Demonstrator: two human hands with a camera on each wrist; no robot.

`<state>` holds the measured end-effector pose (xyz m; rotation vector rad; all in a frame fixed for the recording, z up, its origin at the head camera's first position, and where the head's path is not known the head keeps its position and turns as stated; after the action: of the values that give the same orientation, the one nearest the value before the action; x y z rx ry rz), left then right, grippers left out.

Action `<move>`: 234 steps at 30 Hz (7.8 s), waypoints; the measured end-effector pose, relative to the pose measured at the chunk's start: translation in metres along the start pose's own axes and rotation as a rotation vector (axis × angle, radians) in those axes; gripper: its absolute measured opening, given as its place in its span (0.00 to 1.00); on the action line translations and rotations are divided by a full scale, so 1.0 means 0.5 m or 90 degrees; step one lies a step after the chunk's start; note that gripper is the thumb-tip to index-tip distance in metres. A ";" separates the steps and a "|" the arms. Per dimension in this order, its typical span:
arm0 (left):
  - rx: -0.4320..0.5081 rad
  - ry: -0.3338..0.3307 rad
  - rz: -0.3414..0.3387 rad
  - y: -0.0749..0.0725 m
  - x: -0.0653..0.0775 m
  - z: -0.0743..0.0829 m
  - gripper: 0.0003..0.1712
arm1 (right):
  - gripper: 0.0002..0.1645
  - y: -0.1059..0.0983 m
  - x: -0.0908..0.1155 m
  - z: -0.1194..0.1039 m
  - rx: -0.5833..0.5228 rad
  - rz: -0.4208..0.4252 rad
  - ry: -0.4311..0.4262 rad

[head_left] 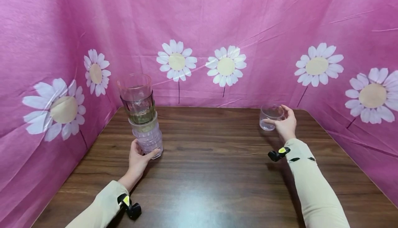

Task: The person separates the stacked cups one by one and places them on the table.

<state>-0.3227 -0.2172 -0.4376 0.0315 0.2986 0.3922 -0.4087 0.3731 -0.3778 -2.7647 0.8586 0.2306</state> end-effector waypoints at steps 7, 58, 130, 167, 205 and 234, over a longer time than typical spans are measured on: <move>-0.005 0.001 0.004 -0.002 -0.001 0.005 0.41 | 0.59 -0.058 -0.010 0.013 0.026 0.028 0.013; -0.011 -0.013 0.007 -0.001 0.000 -0.001 0.42 | 0.60 -0.168 -0.035 0.093 0.079 0.096 0.031; -0.012 -0.012 0.006 0.001 -0.003 -0.001 0.41 | 0.53 0.343 0.240 -0.375 -0.204 -0.324 -0.269; -0.005 -0.016 0.001 -0.002 0.001 0.000 0.41 | 0.53 0.539 0.434 -0.574 -0.360 -0.523 -0.215; -0.019 -0.031 -0.003 -0.005 0.004 -0.004 0.41 | 0.60 0.631 0.486 -0.609 -0.259 -0.567 -0.201; -0.025 -0.030 -0.006 -0.003 0.004 -0.002 0.41 | 0.57 0.605 0.474 -0.627 -0.223 -0.504 -0.271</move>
<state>-0.3207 -0.2176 -0.4395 0.0006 0.2442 0.3867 -0.3642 -0.0807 -0.1824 -2.9273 -0.4213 0.8233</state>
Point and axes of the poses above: each hand's wrist, its own x-axis away from the middle knuckle, its own y-axis out of the palm, z = x × y, the point moved 10 cm from there along -x, towards the middle knuckle, and after that the axes turned 4 degrees about z, right-handed, at the moved point
